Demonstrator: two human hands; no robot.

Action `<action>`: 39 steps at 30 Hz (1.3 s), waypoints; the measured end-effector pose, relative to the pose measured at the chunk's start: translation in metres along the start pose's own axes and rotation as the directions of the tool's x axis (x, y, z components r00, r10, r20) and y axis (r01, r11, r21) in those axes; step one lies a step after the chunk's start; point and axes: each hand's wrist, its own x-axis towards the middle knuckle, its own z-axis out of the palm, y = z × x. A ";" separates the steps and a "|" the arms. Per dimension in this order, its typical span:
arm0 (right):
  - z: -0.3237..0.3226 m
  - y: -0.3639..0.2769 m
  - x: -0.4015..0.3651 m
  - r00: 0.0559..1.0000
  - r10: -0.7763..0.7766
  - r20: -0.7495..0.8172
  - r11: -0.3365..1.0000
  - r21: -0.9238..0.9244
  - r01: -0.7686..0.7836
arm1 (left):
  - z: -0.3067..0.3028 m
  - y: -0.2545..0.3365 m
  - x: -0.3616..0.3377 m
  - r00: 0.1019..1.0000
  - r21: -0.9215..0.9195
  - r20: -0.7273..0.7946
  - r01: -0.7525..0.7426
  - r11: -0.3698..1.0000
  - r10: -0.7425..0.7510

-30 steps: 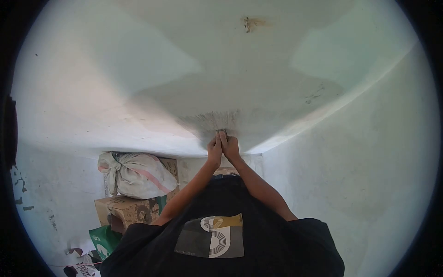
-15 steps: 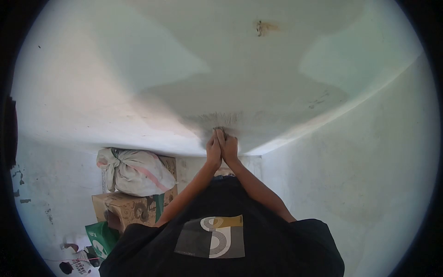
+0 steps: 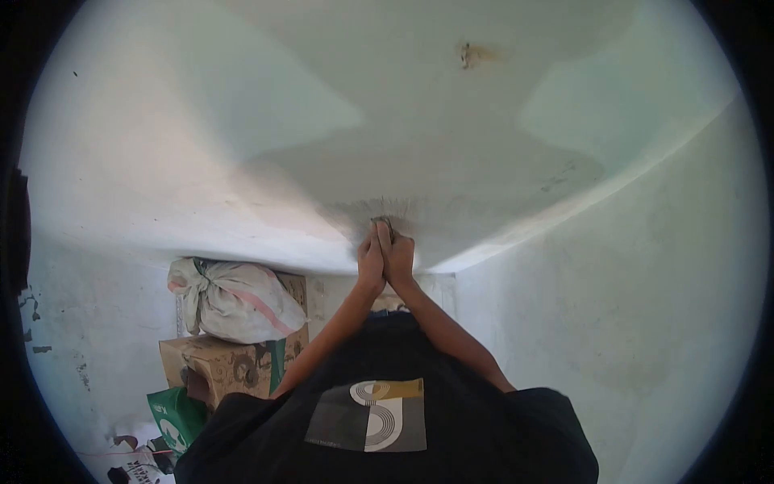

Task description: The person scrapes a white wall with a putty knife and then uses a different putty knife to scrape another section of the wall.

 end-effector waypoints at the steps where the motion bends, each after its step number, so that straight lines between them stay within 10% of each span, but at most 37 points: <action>1: 0.001 0.010 -0.005 1.000 0.006 0.003 1.000 -0.004 -0.006 | -0.004 -0.009 -0.002 1.000 -0.003 -0.003 0.007 1.000 -0.007; 33: 0.011 0.053 0.002 0.995 0.098 0.020 0.984 0.146 -0.100 | -0.003 -0.010 0.004 0.992 0.388 -0.034 -0.103 0.916 0.126; 36: 0.012 0.076 -0.004 0.958 0.229 0.172 0.958 0.134 -0.253 | -0.023 -0.030 0.008 0.984 0.181 -0.047 0.176 0.968 -0.170; 39: 0.015 0.069 -0.002 0.986 0.141 0.091 0.989 0.041 -0.145 | -0.019 -0.038 0.013 0.995 0.154 -0.096 0.016 0.988 -0.001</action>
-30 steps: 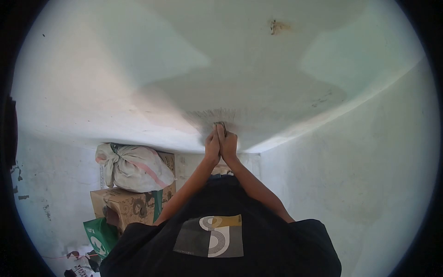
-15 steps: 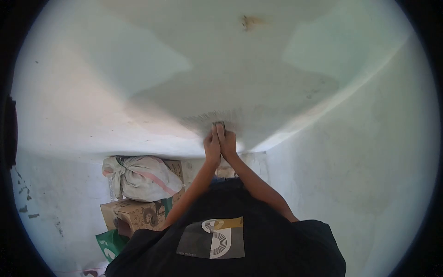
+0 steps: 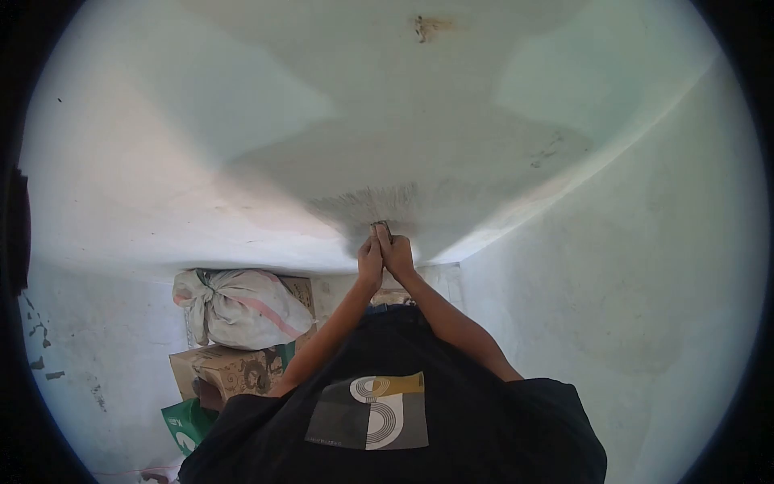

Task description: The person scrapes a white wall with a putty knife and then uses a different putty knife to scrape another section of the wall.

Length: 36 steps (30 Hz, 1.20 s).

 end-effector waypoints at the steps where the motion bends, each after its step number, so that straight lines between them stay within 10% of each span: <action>1: 0.001 -0.008 0.005 1.000 -0.002 0.007 1.000 -0.002 0.002 | 0.000 0.006 0.005 1.000 -0.004 -0.007 -0.001 1.000 0.001; 36: 0.028 -0.052 0.000 0.986 -0.164 0.029 0.983 0.087 0.161 | -0.023 0.027 0.003 0.995 -0.088 -0.096 -0.037 0.995 0.028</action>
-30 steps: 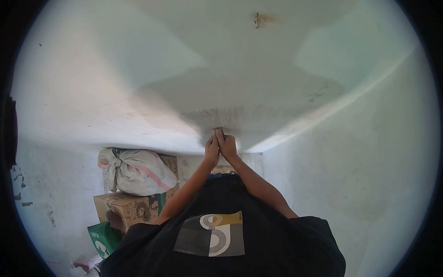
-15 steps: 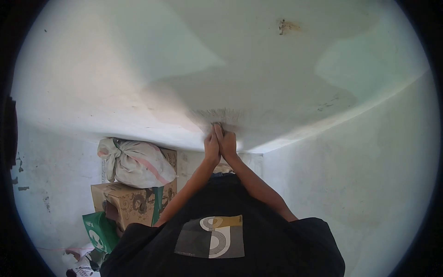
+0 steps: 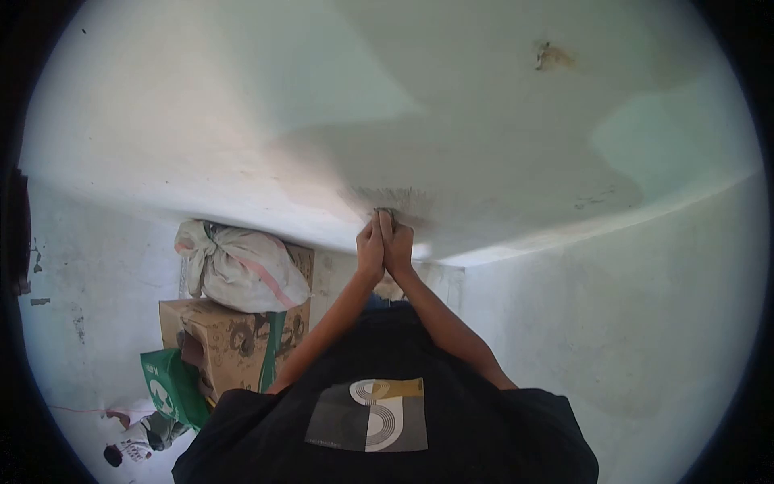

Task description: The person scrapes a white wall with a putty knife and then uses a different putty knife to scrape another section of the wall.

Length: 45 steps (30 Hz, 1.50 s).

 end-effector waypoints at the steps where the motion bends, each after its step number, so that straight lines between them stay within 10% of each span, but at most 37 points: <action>1: 0.002 0.015 -0.007 1.000 0.012 0.011 1.000 -0.003 -0.012 | -0.007 -0.009 0.006 0.997 0.039 0.066 -0.045 0.998 0.042; 14: 0.032 0.043 -0.013 0.973 0.203 0.109 0.979 -0.047 -0.199 | -0.025 -0.017 0.005 0.982 -0.100 -0.140 0.114 0.988 -0.128; 17: 0.038 0.011 0.000 0.999 0.017 0.043 1.000 0.015 -0.017 | -0.019 0.027 -0.001 0.999 0.013 -0.054 -0.002 1.000 0.003; 23: 0.025 0.048 -0.015 0.970 0.243 0.033 0.967 -0.086 -0.239 | -0.031 -0.026 0.008 0.977 -0.126 -0.033 0.205 0.971 -0.211; 29: -0.004 0.034 -0.011 0.985 0.130 -0.114 0.989 0.088 -0.121 | -0.005 -0.020 0.003 0.988 0.191 0.138 0.034 0.981 -0.062; 32: -0.014 0.055 -0.015 0.959 0.272 -0.078 0.959 -0.055 -0.277 | 0.012 -0.024 -0.006 0.954 -0.077 0.064 0.299 0.951 -0.294; 37: -0.038 0.008 0.003 0.979 0.112 -0.172 0.980 0.183 -0.080 | 0.044 0.018 -0.017 0.983 0.317 0.185 -0.053 0.947 -0.007; 40: -0.043 0.034 -0.012 0.953 0.270 -0.141 0.962 0.076 -0.261 | 0.037 -0.022 -0.011 0.984 0.215 0.095 0.127 0.968 -0.150; 45: -0.058 0.016 -0.001 0.959 0.232 -0.164 0.973 0.052 -0.227 | 0.063 0.016 -0.030 0.989 0.241 0.143 -0.003 0.970 -0.033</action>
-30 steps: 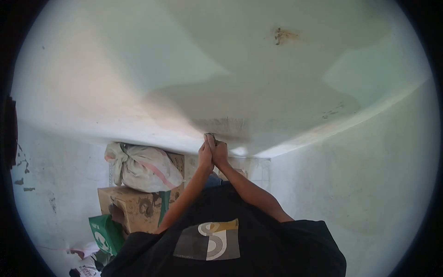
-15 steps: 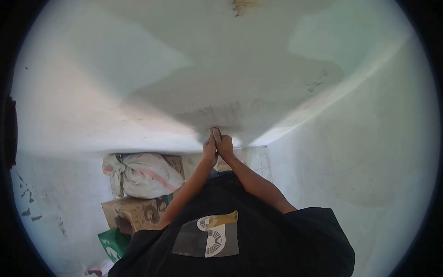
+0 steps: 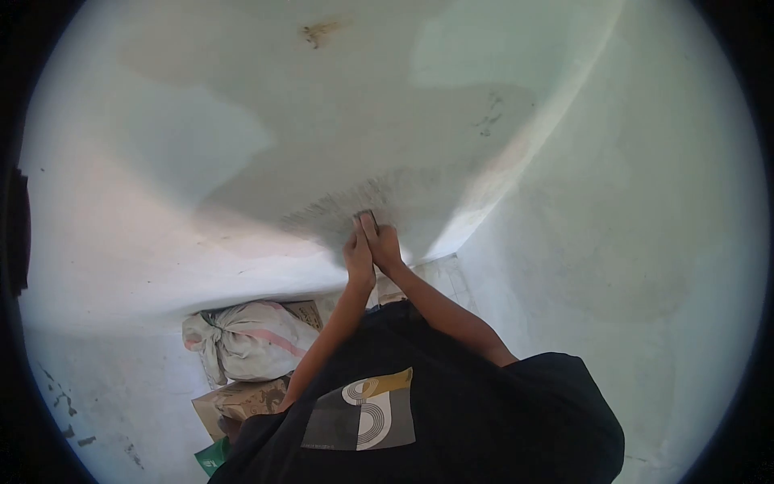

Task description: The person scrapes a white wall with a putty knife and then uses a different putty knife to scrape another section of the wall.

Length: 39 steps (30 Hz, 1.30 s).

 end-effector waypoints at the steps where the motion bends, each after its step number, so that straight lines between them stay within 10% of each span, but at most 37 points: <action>1: -0.002 -0.008 -0.001 0.998 -0.063 -0.026 0.998 0.023 0.063 | 0.001 0.011 -0.005 0.997 0.108 0.017 -0.081 0.991 0.079; 6: -0.013 0.083 -0.002 0.998 0.039 -0.051 0.998 -0.048 -0.042 | -0.014 -0.059 0.005 0.993 0.295 0.042 0.096 0.951 -0.113; 8: -0.028 0.117 -0.005 0.965 0.248 0.087 0.899 -0.392 -0.196 | -0.028 -0.079 0.003 0.838 0.355 0.131 0.459 0.814 -0.529; 15: -0.031 0.108 -0.011 0.955 0.292 0.044 0.953 -0.104 -0.286 | -0.041 -0.085 -0.003 0.883 0.299 0.268 0.304 0.905 -0.385; 21: -0.018 0.125 -0.003 0.991 0.032 -0.129 0.971 -0.231 -0.062 | -0.055 -0.085 0.002 0.861 0.437 0.280 0.279 0.855 -0.424; 26: -0.012 0.090 0.003 0.984 0.154 -0.084 0.965 -0.203 -0.168 | -0.083 -0.058 0.010 0.840 0.487 0.321 0.250 0.837 -0.438; 29: 0.006 0.052 0.001 0.972 -0.106 -0.208 0.987 -0.144 0.076 | -0.092 -0.052 0.011 0.803 0.488 0.298 0.336 0.805 -0.516; 34: 0.003 0.057 -0.006 0.981 0.142 -0.134 0.983 -0.098 -0.155 | -0.120 -0.065 -0.005 0.740 0.522 0.310 0.392 0.757 -0.597; 36: 0.002 0.037 -0.004 0.954 -0.105 -0.282 0.991 0.054 0.125 | -0.125 -0.061 -0.006 0.725 0.532 0.341 0.375 0.759 -0.598; 39: 0.005 0.002 -0.001 0.980 -0.119 -0.159 0.986 -0.136 0.098 | -0.132 -0.061 -0.012 0.720 0.505 0.348 0.396 0.767 -0.601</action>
